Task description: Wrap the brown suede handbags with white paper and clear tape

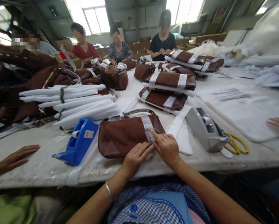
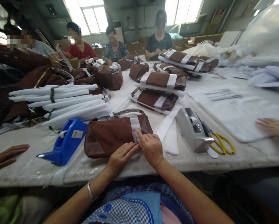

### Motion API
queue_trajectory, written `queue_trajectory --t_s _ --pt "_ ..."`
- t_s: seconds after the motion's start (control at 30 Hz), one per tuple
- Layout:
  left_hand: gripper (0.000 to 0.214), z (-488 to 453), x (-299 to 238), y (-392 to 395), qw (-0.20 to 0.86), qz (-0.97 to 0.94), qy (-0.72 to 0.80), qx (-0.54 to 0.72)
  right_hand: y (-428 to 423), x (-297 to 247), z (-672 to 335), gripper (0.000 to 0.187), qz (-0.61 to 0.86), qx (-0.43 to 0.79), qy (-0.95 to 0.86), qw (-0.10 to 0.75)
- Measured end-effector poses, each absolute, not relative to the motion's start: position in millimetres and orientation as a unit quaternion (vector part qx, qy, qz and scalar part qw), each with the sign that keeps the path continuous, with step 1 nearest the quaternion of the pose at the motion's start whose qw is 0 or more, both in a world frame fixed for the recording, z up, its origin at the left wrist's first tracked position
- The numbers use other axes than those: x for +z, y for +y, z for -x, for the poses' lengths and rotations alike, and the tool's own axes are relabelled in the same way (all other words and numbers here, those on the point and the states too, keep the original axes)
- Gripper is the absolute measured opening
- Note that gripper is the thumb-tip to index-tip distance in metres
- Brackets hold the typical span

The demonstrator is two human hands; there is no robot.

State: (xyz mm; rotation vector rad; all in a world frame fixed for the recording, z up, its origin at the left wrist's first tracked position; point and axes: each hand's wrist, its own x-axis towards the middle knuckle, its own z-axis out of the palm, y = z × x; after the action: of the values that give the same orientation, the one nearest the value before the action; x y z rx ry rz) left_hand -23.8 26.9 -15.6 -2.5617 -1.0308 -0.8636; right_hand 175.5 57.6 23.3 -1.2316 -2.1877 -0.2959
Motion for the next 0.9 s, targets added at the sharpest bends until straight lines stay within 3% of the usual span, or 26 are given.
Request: queue_trajectory --t_s 0.63,0.9 --pt "0.052 22 -2 27 0.161 0.897 -0.342 -0.229 60 23 -180 0.057 0.476 -0.087 -0.804 0.344" --pt "0.058 12 -2 26 0.162 0.879 -0.392 -0.216 79 23 -189 0.049 0.489 -0.048 -0.810 0.321"
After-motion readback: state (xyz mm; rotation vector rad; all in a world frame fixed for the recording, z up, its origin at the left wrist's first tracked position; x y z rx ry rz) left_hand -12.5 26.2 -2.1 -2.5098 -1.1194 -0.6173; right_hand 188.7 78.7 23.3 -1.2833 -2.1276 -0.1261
